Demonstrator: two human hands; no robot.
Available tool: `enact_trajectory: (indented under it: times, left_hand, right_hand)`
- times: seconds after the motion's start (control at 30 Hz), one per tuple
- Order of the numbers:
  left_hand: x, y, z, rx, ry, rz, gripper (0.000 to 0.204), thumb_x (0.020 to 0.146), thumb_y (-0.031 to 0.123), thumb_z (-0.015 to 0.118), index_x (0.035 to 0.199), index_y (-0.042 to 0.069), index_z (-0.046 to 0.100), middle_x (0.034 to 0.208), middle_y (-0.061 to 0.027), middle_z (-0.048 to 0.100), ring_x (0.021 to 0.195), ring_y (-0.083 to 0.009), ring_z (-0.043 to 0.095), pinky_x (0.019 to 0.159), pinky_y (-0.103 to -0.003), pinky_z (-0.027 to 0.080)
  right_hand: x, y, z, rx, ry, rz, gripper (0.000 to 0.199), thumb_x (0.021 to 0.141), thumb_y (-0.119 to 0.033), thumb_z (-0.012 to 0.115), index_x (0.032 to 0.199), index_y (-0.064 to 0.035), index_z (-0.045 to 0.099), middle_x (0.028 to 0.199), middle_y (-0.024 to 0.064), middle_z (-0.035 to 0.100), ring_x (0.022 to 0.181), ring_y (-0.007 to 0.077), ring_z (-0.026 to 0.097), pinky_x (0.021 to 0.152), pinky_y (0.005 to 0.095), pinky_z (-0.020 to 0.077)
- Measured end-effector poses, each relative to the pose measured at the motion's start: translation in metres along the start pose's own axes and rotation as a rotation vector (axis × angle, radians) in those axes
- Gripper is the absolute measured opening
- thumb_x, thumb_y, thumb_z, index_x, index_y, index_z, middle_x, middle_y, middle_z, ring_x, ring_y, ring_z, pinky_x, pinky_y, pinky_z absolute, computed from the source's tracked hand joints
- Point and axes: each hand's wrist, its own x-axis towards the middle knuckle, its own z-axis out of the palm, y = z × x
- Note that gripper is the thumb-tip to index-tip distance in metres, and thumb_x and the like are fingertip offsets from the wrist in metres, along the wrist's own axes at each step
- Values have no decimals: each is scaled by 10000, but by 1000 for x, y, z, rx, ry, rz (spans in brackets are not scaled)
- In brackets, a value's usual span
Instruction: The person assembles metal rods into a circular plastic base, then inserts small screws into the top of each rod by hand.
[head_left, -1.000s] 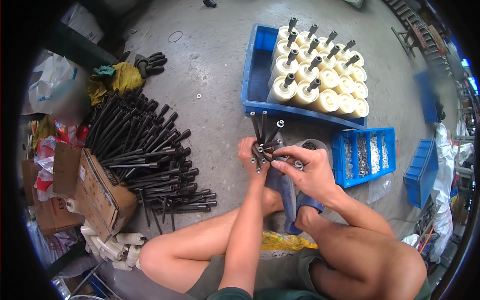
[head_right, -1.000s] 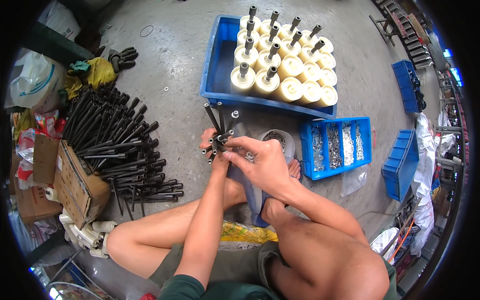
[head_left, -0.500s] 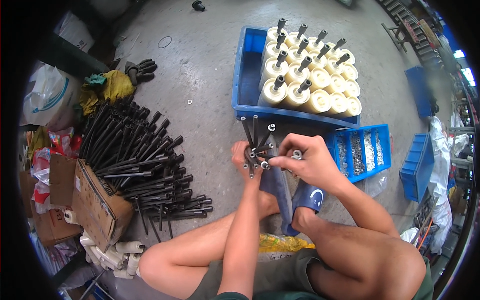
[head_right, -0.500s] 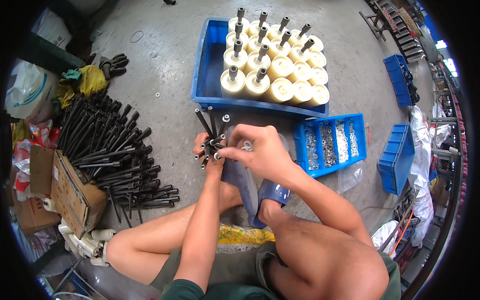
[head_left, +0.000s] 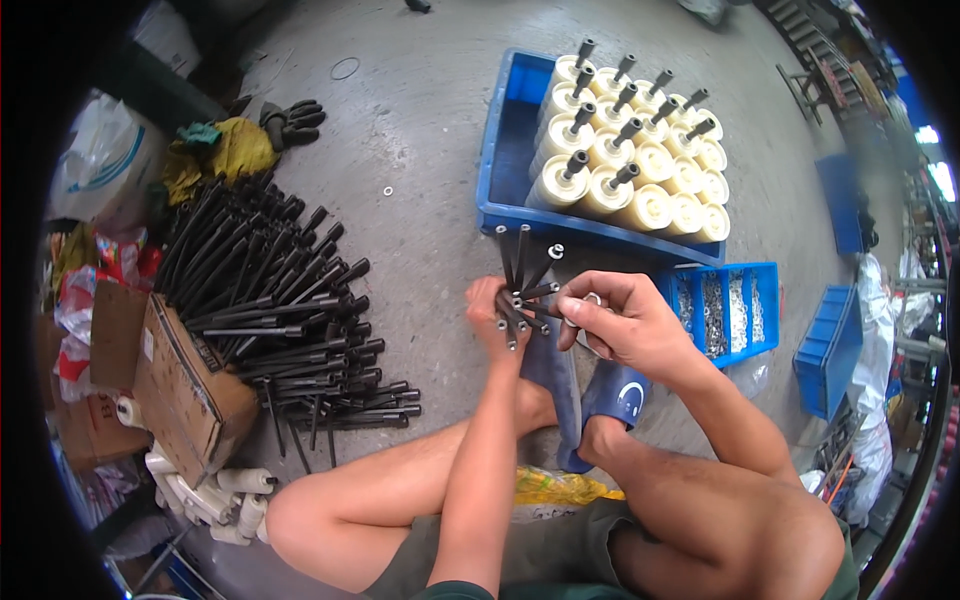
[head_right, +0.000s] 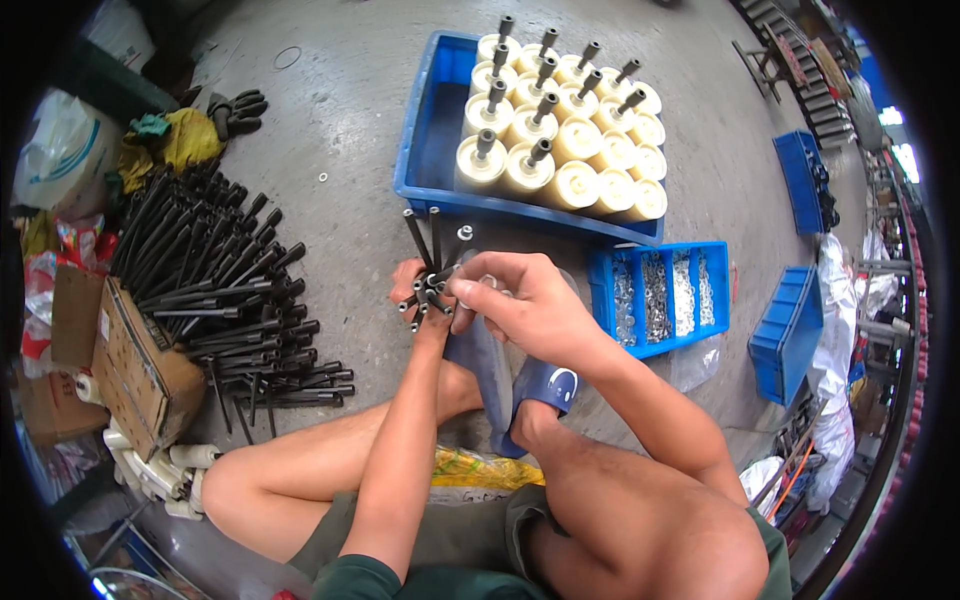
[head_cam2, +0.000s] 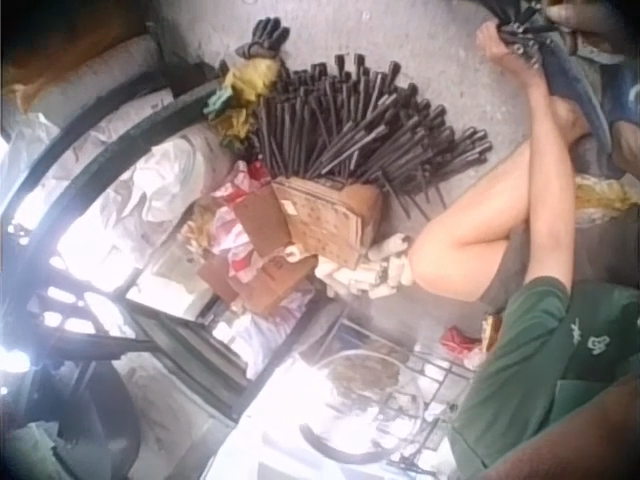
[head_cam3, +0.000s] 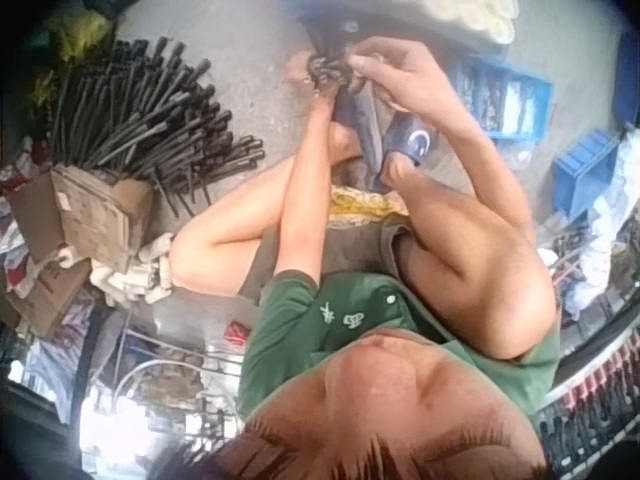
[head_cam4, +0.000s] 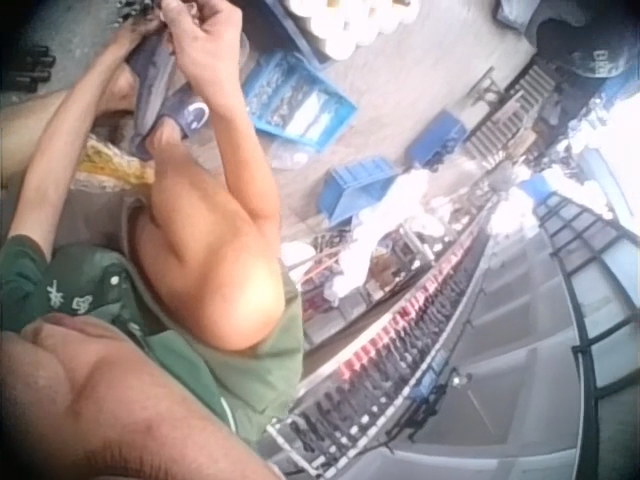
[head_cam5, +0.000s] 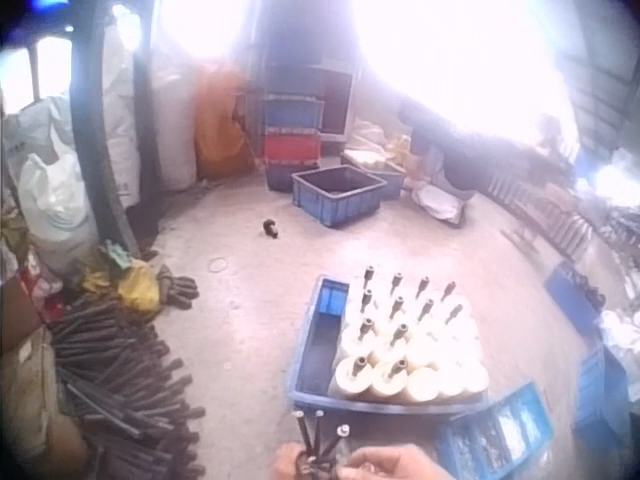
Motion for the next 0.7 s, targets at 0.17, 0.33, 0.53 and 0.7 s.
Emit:
enact_trajectory:
  times: [0.17, 0.33, 0.53, 0.7]
  left_hand:
    - [-4, -8, 1, 26, -26, -31, 251, 689, 174, 771, 848, 34, 637, 813, -168, 638, 861, -415, 619, 790, -460, 471]
    - [-2, -7, 1, 9, 2, -9, 274, 641, 149, 783, 839, 46, 626, 816, -153, 641, 870, -405, 615, 799, -446, 464]
    - [-3, -7, -1, 1, 6, -16, 347, 587, 194, 800, 843, 45, 619, 811, -149, 633, 863, -401, 608, 822, -437, 450]
    - [-1, -5, -1, -7, 0, -25, 356, 587, 213, 800, 838, 42, 615, 800, -152, 627, 853, -403, 608, 815, -439, 449]
  right_hand:
    - [26, -17, 21, -751, 27, -417, 190, 996, -163, 652, 1039, 11, 715, 758, 163, 699, 695, 269, 693, 652, 387, 531]
    - [38, -31, 28, -942, -96, -447, 203, 957, -177, 673, 1020, 6, 733, 833, 209, 718, 804, 399, 702, 719, 433, 547]
    - [50, -34, 24, -1043, -97, -550, 230, 875, -225, 792, 896, 2, 755, 773, 158, 726, 715, 335, 708, 672, 394, 552]
    - [51, -52, 23, -1191, -74, -472, 298, 871, -287, 817, 846, -1, 732, 741, 137, 722, 700, 297, 712, 659, 389, 543]
